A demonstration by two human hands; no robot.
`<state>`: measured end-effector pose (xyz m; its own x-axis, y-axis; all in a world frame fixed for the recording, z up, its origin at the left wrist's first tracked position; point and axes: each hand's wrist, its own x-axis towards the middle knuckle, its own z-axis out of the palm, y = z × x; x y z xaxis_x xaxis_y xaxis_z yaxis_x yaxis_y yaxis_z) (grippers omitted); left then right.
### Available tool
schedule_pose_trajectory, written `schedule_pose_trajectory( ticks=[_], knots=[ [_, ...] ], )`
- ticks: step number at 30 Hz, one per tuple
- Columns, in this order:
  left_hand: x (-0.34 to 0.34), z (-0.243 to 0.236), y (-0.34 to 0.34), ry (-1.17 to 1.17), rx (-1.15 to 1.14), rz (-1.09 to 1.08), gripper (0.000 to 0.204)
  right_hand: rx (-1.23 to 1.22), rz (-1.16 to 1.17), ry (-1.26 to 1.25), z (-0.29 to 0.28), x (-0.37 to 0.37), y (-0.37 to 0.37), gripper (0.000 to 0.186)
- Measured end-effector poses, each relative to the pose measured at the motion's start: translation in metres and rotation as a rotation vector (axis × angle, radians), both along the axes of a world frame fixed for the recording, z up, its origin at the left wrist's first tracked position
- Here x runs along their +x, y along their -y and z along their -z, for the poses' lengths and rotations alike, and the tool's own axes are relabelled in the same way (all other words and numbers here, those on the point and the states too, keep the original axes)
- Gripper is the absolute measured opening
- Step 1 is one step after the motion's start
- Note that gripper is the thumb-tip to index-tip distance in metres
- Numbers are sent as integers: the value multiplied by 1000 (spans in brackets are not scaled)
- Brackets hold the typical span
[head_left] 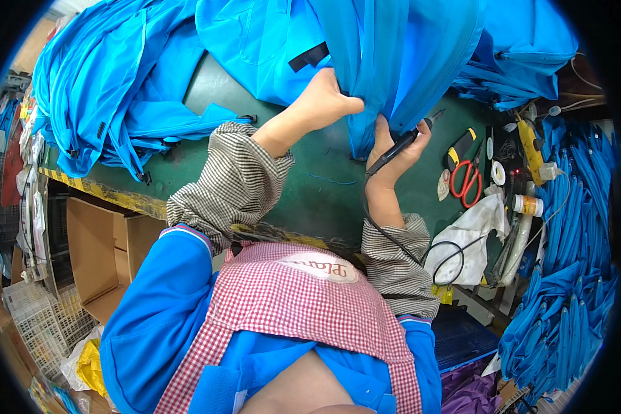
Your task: The person uses a handheld soldering iron to seal seams on blue fabric bags. They repeatedly pick up a bag, apply the hot tip along a seam, and place the finished bag aside. The process is repeated for multiple bags on a green workbench.
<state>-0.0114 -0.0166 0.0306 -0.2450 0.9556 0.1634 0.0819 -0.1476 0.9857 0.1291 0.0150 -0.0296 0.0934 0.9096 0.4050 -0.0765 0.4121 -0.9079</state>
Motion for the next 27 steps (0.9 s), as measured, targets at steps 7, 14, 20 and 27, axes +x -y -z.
schedule_pose_trajectory(
  ticks=[7,14,20,27],
  knots=[
    [18,10,0,162,14,-247,31,95,-13,32,-2,-12,6,49],
    [17,1,9,-8,6,-233,37,12,81,79,-4,-11,11,50],
    [18,6,-2,-7,79,-247,28,193,171,187,8,35,-19,41],
    [17,2,-8,-109,132,-159,28,536,-51,230,-51,74,34,47]
  ],
)
